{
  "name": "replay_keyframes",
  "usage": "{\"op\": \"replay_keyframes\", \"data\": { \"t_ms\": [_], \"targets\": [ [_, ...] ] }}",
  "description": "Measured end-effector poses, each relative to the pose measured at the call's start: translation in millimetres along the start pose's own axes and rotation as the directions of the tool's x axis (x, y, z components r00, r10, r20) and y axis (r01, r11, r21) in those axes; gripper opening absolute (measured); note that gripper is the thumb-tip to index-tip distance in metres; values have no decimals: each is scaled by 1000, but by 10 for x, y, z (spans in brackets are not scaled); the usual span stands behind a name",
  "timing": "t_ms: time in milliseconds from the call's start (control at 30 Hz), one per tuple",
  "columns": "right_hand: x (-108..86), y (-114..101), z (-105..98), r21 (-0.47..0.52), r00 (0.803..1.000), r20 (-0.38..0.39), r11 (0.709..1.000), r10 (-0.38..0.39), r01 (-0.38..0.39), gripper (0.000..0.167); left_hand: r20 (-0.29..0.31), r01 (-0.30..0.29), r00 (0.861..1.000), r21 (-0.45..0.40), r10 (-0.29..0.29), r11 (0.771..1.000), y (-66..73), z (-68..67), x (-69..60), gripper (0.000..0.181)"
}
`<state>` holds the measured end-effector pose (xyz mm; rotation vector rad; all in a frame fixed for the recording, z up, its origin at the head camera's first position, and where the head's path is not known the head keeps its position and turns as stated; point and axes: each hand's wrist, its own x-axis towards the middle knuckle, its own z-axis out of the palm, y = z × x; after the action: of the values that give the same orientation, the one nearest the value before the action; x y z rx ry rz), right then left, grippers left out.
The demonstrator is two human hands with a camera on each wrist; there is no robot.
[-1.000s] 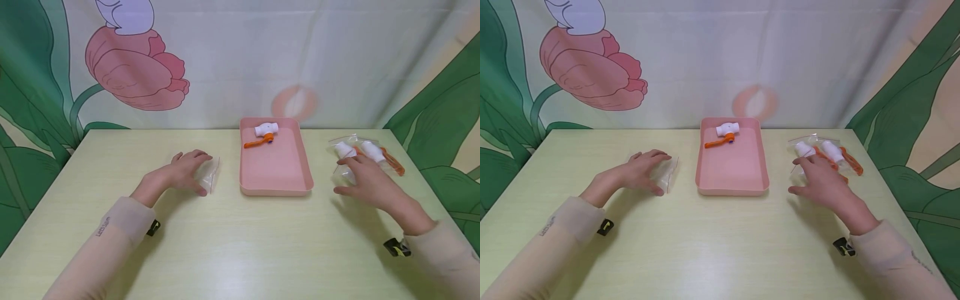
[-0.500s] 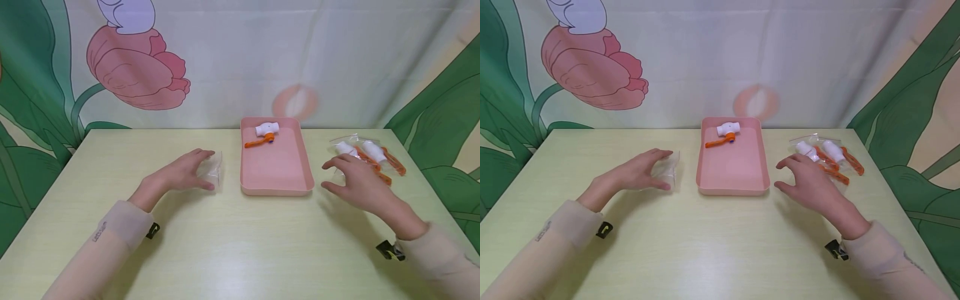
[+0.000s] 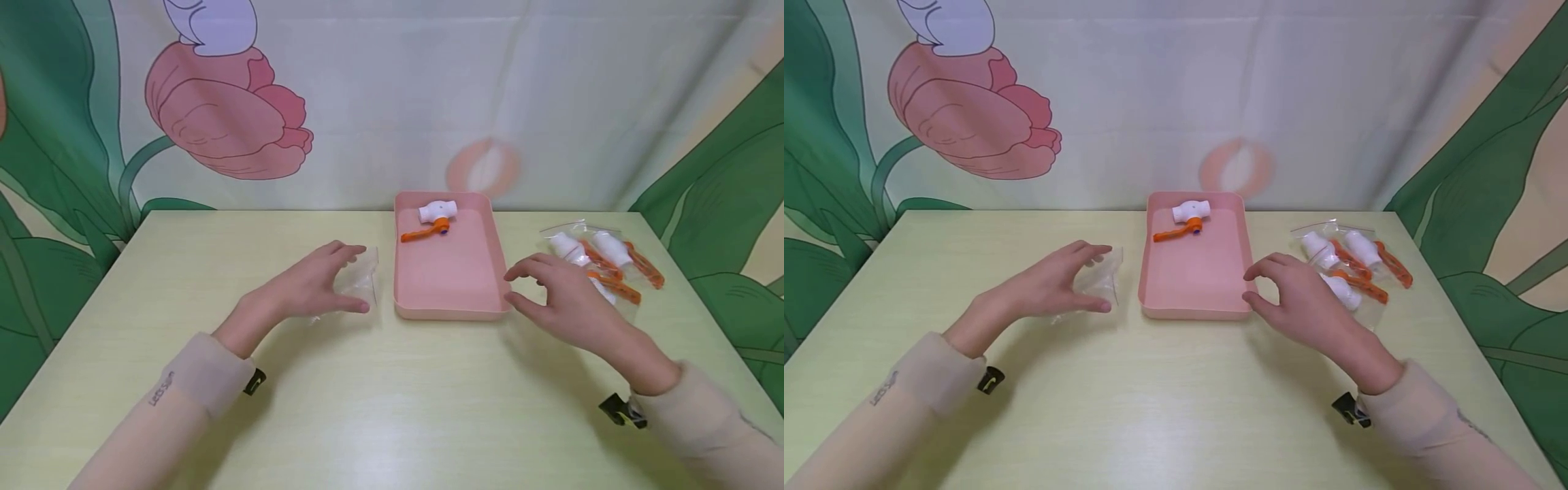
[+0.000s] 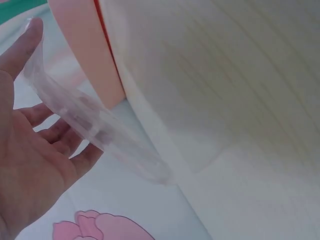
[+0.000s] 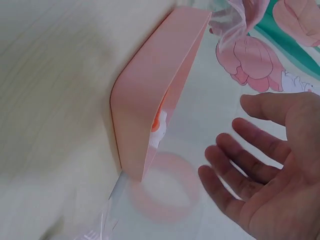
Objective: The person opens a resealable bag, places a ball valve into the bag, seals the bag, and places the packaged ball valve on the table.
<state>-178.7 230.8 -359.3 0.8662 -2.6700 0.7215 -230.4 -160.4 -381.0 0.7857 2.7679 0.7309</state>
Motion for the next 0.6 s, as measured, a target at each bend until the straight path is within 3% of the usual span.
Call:
{"op": "replay_keyframes", "data": {
  "t_ms": [433, 600],
  "targets": [
    [84, -91, 151, 98, 976, -63, 972, -210, 215, 22, -2, -57, 998, 36, 57, 998, 289, 28, -60, 95],
    [122, -135, 193, 130, 961, -82, 953, -265, 274, 25, 4, -114, 993, 53, 114, 992, 412, 45, -80, 95]
  ]
}}
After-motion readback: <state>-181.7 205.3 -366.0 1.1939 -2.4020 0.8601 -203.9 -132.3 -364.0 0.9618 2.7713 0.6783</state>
